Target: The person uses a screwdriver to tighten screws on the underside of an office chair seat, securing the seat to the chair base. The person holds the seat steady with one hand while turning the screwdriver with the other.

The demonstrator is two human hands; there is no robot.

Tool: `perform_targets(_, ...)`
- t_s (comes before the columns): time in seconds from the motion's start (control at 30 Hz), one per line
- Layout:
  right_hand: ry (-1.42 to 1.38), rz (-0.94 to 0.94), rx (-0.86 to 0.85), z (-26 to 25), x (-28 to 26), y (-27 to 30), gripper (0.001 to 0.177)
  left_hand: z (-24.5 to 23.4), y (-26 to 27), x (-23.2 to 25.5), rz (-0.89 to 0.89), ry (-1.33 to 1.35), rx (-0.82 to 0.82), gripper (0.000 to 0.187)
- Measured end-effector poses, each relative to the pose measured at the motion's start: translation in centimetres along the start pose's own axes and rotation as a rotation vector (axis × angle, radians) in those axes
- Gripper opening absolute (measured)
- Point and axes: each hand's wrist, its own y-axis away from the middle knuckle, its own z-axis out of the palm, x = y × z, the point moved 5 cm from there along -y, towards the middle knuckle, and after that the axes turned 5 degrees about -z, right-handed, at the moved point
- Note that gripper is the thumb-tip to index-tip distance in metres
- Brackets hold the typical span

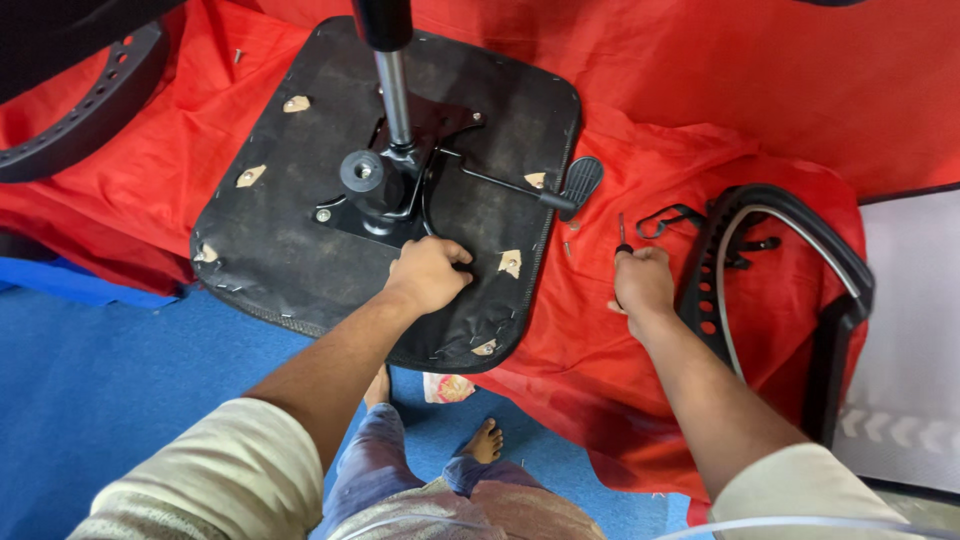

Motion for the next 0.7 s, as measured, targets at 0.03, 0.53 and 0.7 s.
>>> perform_targets(0.03, -0.055, 0.012, -0.029, -0.5, -0.5, 0.7, 0.026, -0.1, 0.0, 0.3, -0.007, -0.01, -0.003, 0.036)
perform_targets(0.53, 0.068, -0.193, -0.307, -5.5, -8.8, 9.0, 0.027, 2.0, -1.5, 2.2, 0.222, 0.196, -0.016, 0.041)
perform_targets(0.7, 0.335, -0.45, -0.198, -5.7, -13.0, 11.3, 0.022, 3.1, -1.6, 3.0, 0.356, 0.207, 0.055, 0.05)
